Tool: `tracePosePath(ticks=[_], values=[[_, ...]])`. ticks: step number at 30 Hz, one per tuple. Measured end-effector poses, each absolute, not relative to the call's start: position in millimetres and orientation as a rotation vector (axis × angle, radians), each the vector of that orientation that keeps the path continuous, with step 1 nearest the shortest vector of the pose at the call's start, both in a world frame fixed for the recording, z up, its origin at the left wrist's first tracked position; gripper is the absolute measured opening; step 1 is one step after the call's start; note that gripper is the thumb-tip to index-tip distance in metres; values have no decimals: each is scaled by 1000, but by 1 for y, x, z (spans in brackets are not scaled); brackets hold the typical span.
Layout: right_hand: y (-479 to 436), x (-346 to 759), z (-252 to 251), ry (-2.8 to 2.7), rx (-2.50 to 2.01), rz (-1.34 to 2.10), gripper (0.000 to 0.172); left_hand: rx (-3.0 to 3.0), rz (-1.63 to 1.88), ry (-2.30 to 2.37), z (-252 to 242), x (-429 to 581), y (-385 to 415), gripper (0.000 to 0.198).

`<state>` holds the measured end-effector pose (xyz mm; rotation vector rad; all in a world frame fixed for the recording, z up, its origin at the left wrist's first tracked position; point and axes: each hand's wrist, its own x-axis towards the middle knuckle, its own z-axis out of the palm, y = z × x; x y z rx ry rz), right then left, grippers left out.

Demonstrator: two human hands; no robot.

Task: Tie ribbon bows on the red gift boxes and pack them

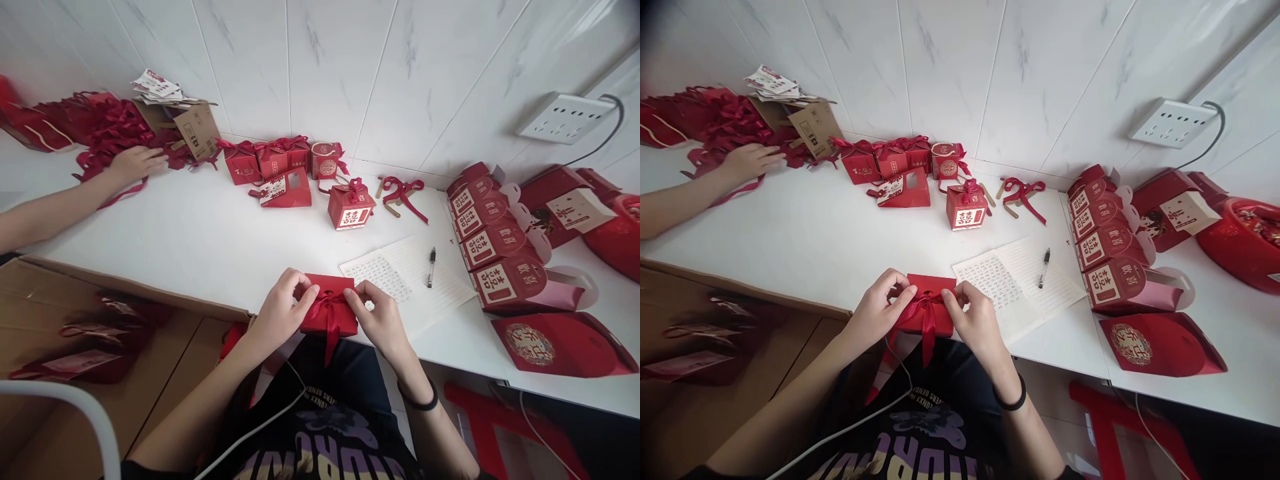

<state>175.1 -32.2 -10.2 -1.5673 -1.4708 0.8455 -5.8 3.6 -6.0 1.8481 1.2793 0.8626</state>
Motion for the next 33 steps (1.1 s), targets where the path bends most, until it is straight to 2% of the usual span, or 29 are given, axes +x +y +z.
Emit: tracePosePath(ticks=[12,21,23,26,28,33], values=[[-35,167,-19,-1157,-1399,1007,39,1988,821,1496,-4,2,-5,19],[-29,175,-32,-1032,-1362,1166,39,1861,788,1432,0,3,-3,20],[-32,177,-28,-1155,-1438,978,32,1776,773,1379,0,1,-1,24],[-43,171,-14,-1375,-1461,348,13,1669,774,1337,1,-1,2,27],[-53,161,-4,-1595,-1317,64,5,1655,780,1318,1,-2,2,29],[-60,134,-3,-2082,-1067,28,18,1656,763,1254,-3,-3,4,32]])
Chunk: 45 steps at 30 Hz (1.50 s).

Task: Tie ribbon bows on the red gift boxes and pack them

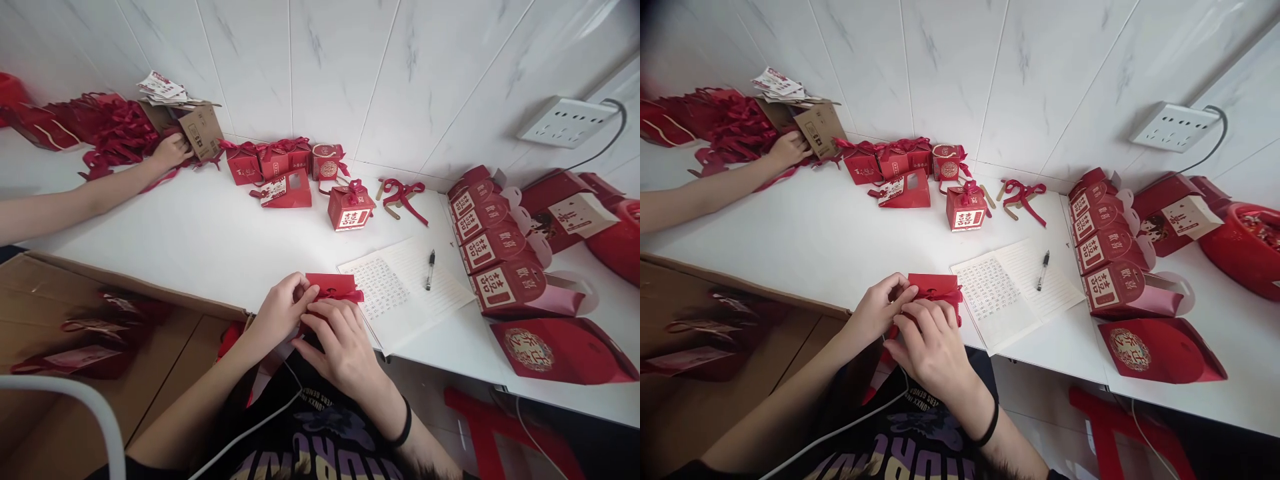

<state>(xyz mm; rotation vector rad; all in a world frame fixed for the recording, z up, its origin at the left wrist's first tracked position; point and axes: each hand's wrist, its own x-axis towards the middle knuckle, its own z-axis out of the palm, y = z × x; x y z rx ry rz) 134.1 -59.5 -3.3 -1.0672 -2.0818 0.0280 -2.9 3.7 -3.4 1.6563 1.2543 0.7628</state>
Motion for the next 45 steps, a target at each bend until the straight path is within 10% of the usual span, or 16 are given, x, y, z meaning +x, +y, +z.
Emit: tracePosePath(ticks=[28,45], values=[[-82,166,-16,-2160,-844,-77,13,1703,846,1349,-7,4,2,29],[-41,177,-19,-1203,-1464,1007,39,1806,748,1460,-5,11,-6,28]])
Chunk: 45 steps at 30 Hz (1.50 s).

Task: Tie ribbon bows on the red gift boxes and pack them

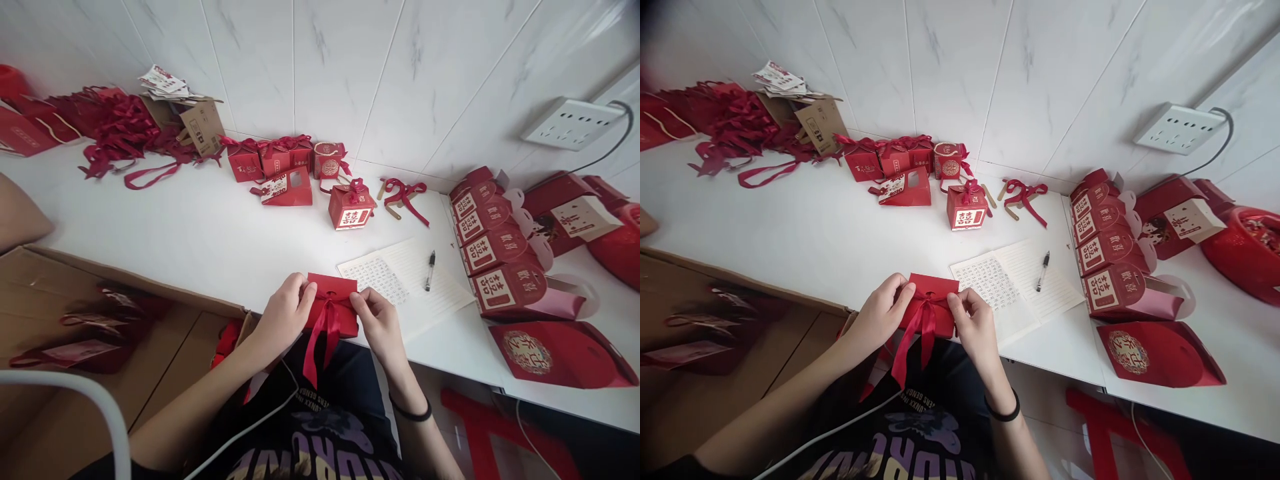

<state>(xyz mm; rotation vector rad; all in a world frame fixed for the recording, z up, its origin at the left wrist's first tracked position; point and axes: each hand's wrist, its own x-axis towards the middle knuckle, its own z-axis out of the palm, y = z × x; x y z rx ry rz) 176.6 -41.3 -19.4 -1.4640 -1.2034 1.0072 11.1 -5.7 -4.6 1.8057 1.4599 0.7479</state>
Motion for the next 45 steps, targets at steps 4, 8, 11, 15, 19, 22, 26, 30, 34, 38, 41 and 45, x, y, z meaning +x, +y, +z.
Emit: tracePosePath(ticks=[4,8,11,15,19,22,26,30,34,38,41,45], values=[[-39,178,-24,-1078,-1398,1111,42,1840,802,1486,-12,12,-9,23],[-36,177,-30,-959,-1333,1157,43,1931,882,1497,-13,15,-9,18],[-33,174,-36,-798,-1218,1262,44,1959,914,1489,-13,17,-8,16],[-30,175,-36,-765,-1194,1308,43,1935,923,1508,-15,17,-7,18],[-29,182,-29,-938,-1279,1307,42,1865,922,1464,-17,13,-7,21],[-27,184,-27,-1002,-1275,1315,43,1816,945,1444,-19,10,-9,22],[-24,183,-34,-959,-1282,1322,45,1747,952,1402,-19,10,-9,21],[-32,184,-27,-1116,-1435,905,34,1621,901,1350,-17,9,-6,25],[-51,173,-4,-1673,-1302,206,19,1567,907,1302,-15,7,-4,28],[-60,152,0,-2251,-1049,46,22,1590,907,1257,-20,5,-2,30],[-60,147,-12,-2197,-1039,-17,23,1682,899,1295,-25,5,-1,29],[-62,156,-21,-2093,-931,40,23,1857,1049,1335,-20,4,2,12]])
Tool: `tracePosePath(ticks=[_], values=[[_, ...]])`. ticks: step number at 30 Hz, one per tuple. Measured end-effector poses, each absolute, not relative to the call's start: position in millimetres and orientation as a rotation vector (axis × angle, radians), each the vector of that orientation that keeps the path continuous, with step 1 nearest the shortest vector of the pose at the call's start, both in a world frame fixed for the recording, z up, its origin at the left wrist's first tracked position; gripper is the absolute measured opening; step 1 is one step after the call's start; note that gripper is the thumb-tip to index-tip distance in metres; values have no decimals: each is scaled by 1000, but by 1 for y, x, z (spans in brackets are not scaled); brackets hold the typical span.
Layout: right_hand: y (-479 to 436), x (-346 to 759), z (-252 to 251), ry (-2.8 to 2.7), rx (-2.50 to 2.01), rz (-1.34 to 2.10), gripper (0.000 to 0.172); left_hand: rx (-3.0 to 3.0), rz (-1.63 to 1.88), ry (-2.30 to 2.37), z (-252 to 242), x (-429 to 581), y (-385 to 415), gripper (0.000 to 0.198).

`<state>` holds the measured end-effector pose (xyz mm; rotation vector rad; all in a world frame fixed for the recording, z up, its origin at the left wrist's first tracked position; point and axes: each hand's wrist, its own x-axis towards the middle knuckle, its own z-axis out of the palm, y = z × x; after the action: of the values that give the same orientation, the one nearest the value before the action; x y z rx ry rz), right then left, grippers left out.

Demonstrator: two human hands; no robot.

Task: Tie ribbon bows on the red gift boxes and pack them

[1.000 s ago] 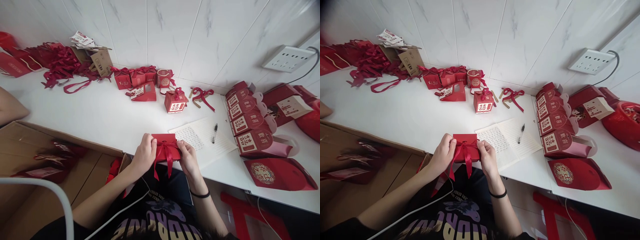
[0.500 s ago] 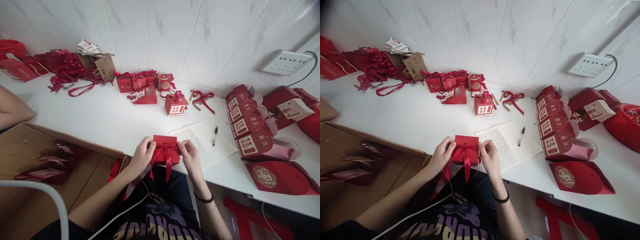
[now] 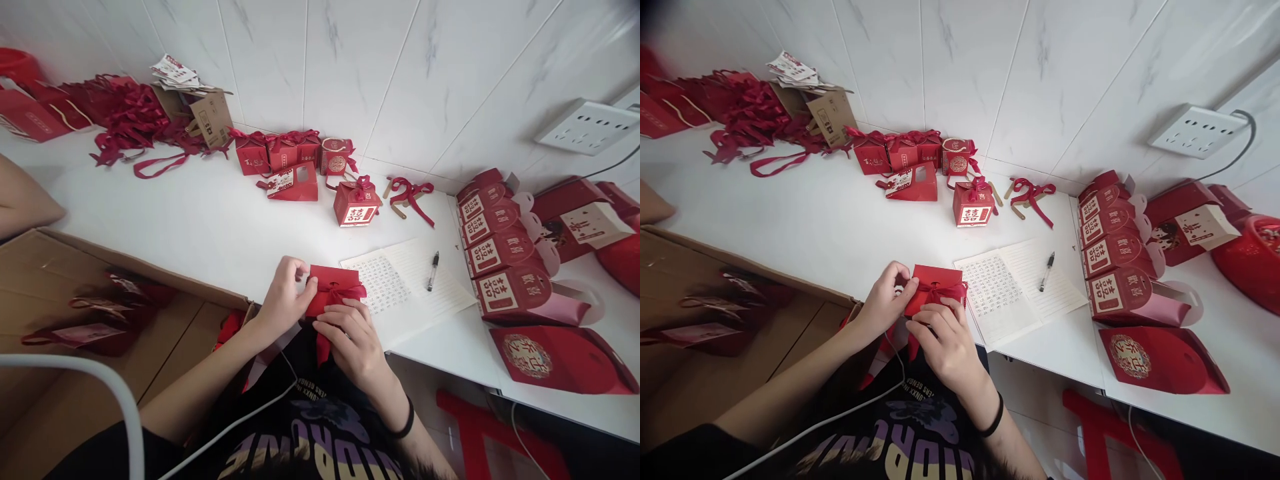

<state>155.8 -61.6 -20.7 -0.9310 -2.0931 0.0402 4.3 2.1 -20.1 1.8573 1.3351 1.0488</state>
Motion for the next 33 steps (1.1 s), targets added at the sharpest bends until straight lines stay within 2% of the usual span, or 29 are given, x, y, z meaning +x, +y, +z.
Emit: tracePosePath(ticks=[1,3,7,11,17,33], values=[[-63,158,-21,-2086,-918,44,23,1936,1110,1313,-16,4,4,6],[-66,161,-20,-2069,-921,20,23,2130,1124,1202,-6,5,7,9],[-71,159,-19,-2012,-971,-76,24,2336,838,1000,6,8,13,2],[-73,156,-24,-2012,-957,-76,28,2311,810,1004,1,11,14,2],[-71,152,-34,-1989,-844,57,21,2275,850,1072,-3,13,11,5],[-73,143,-40,-1872,-780,164,22,2222,829,1126,-3,18,8,10]])
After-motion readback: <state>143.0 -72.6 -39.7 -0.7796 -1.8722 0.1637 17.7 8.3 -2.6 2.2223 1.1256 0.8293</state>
